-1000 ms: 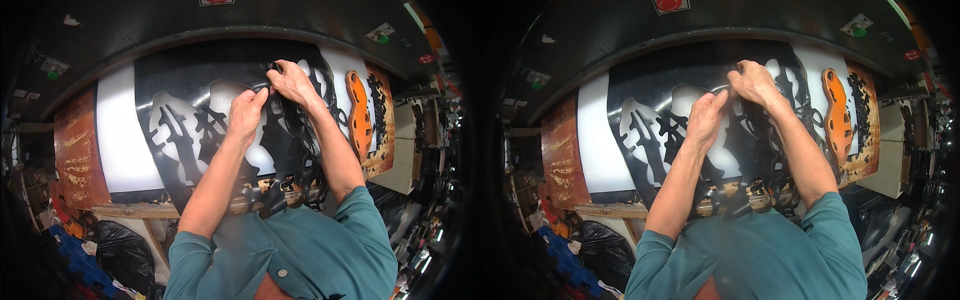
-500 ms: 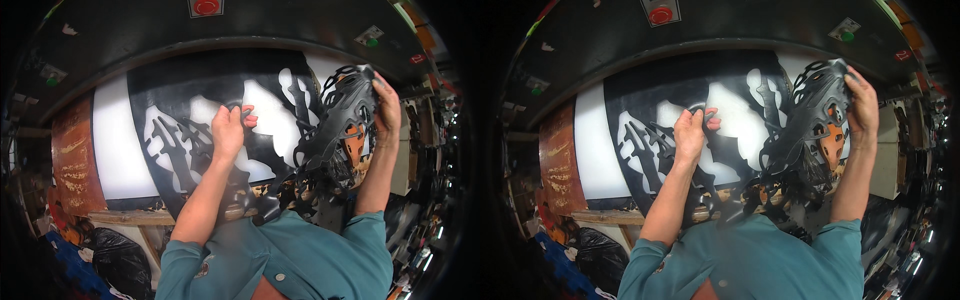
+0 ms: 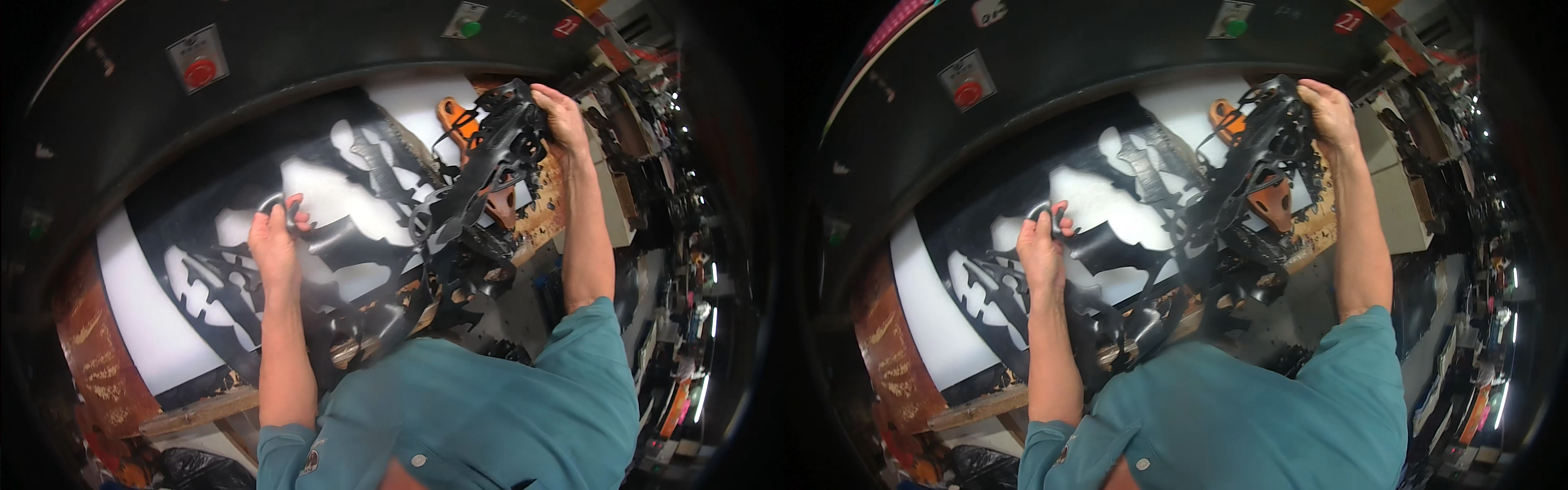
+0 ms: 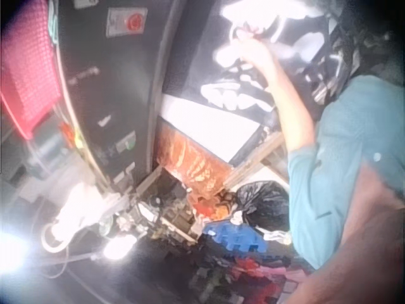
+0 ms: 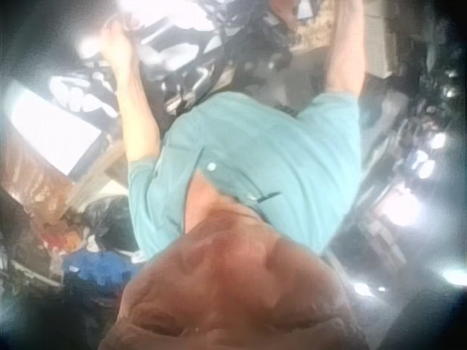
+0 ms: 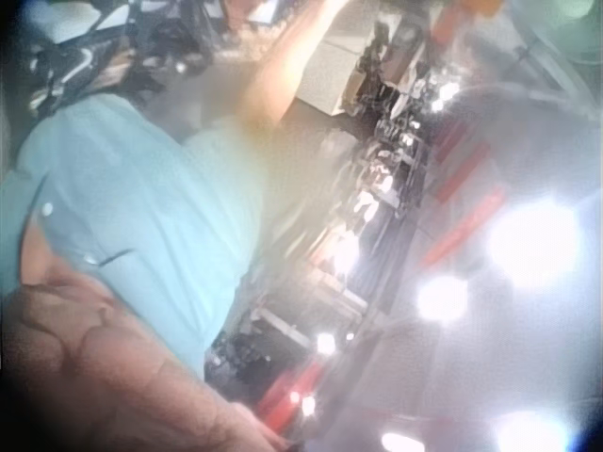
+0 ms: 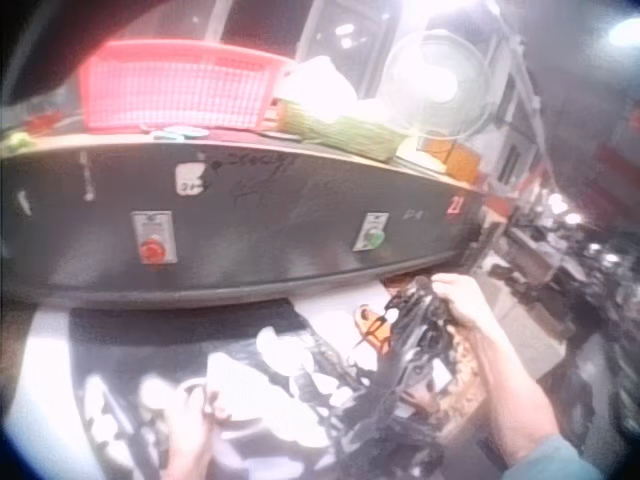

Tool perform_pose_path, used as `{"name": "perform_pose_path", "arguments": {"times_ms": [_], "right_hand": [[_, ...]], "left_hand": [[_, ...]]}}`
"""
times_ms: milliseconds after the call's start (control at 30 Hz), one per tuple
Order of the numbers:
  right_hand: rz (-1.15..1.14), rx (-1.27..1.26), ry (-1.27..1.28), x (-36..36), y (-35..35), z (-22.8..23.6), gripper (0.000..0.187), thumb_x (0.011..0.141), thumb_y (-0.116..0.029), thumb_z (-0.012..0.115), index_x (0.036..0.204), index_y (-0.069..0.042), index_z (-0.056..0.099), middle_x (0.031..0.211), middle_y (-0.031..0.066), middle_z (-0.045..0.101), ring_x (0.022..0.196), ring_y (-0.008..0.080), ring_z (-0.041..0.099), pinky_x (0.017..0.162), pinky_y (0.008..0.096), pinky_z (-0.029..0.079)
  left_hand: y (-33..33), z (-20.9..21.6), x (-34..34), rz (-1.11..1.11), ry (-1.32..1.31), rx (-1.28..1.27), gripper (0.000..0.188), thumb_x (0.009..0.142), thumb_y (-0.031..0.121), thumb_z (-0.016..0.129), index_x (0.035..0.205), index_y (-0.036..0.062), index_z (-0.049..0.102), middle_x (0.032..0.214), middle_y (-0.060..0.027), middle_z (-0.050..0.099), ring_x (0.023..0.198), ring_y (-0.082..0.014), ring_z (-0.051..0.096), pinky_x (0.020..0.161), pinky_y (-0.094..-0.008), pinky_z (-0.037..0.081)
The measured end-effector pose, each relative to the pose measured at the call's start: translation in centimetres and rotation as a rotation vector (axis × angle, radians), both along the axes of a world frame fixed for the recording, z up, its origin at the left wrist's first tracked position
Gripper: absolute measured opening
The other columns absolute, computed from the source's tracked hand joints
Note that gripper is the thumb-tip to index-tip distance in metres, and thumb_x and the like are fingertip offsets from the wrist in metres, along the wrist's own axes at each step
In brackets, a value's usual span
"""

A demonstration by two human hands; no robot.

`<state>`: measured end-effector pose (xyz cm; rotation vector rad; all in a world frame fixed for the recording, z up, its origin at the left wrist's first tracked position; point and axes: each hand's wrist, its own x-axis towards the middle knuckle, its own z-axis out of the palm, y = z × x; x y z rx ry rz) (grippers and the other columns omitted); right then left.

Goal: The person removes cutout shapes from a black leather sheet using a wooden tool to lift and separate the pieces. They repeatedly peel away the cutouts, place them aside, and continue until the sheet is cleared.

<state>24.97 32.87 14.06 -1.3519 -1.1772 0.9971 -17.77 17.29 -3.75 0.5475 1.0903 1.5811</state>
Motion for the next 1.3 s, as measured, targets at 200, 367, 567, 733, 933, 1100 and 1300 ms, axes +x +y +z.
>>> {"name": "perform_pose_path", "arguments": {"times_ms": [200, 367, 567, 733, 933, 1100, 1300], "right_hand": [[0.212, 0.092, 0.307, -6.7, -7.7, 1.0, 0.030, 0.108, -0.016, 0.066, 0.131, 0.004, 0.064, 0.113, 0.0103, 0.076, 0.095, 0.0143, 0.075, 0.083, 0.0286, 0.063], [0.323, 0.072, 0.309, -10.5, -9.8, 1.1, 0.037, 0.102, -0.018, 0.076, 0.130, 0.003, 0.064, 0.111, 0.0073, 0.076, 0.094, 0.0116, 0.073, 0.086, 0.0267, 0.060], [0.252, 0.203, 0.088, -8.8, -3.8, 1.5, 0.034, 0.096, -0.014, 0.081, 0.124, 0.002, 0.070, 0.101, 0.0067, 0.077, 0.088, 0.0104, 0.071, 0.080, 0.0226, 0.056], [-0.287, 0.428, -0.034, -0.4, 3.0, 7.2, 0.031, 0.097, -0.015, 0.080, 0.119, 0.005, 0.073, 0.102, 0.0129, 0.079, 0.087, 0.0170, 0.076, 0.081, 0.0281, 0.062], [-0.118, 0.525, -0.100, 1.1, 2.7, 8.8, 0.037, 0.103, -0.019, 0.075, 0.131, 0.003, 0.067, 0.114, 0.0092, 0.077, 0.096, 0.0126, 0.073, 0.083, 0.0244, 0.060], [0.247, 0.398, -0.091, -8.3, -2.6, 4.8, 0.034, 0.106, -0.020, 0.070, 0.131, 0.003, 0.065, 0.103, 0.0015, 0.074, 0.085, 0.0036, 0.067, 0.074, 0.0196, 0.054], [0.565, 0.127, -0.075, -18.2, -9.7, 5.1, 0.033, 0.108, -0.020, 0.066, 0.131, 0.003, 0.062, 0.096, -0.0007, 0.071, 0.079, 0.0015, 0.064, 0.067, 0.0184, 0.052]], "left_hand": [[-1.3, 2.1, -1.3, -0.056, 0.127, -0.110, 0.024, 0.113, 0.018, 0.055, 0.124, -0.0018, 0.062, 0.128, -0.0148, 0.071, 0.098, -0.0148, 0.069, 0.095, -0.0319, 0.056], [-4.4, 4.3, 2.2, 0.217, 1.260, 0.058, 0.059, 0.102, 0.018, 0.069, 0.153, -0.0004, 0.047, 0.161, -0.0275, 0.045, 0.148, -0.0397, 0.047, 0.122, -0.0484, 0.038], [-4.7, 1.7, 6.8, -0.254, 1.517, 0.352, 0.051, 0.096, 0.022, 0.073, 0.143, 0.0025, 0.062, 0.162, -0.0287, 0.042, 0.154, -0.0495, 0.035, 0.124, -0.0618, 0.030], [-6.2, 0.1, 6.9, -0.318, 1.621, 0.334, 0.050, 0.091, 0.022, 0.076, 0.135, 0.0011, 0.069, 0.158, -0.0246, 0.051, 0.151, -0.0458, 0.042, 0.123, -0.0605, 0.033], [-5.4, 0.9, 5.8, -0.294, 1.285, 0.309, 0.031, 0.096, 0.009, 0.059, 0.119, -0.0039, 0.076, 0.142, -0.0227, 0.066, 0.149, -0.0432, 0.046, 0.126, -0.0580, 0.028], [-6.5, 7.0, 2.8, -0.206, 0.880, 0.006, 0.016, 0.100, 0.007, 0.069, 0.106, -0.0054, 0.077, 0.099, -0.0169, 0.078, 0.088, -0.0249, 0.075, 0.080, -0.0343, 0.057], [-8.2, 15.1, 3.1, -0.012, 0.888, 0.407, 0.033, 0.096, 0.005, 0.073, 0.128, -0.0022, 0.072, 0.118, -0.0222, 0.076, 0.108, -0.0334, 0.075, 0.095, -0.0388, 0.058]]}}
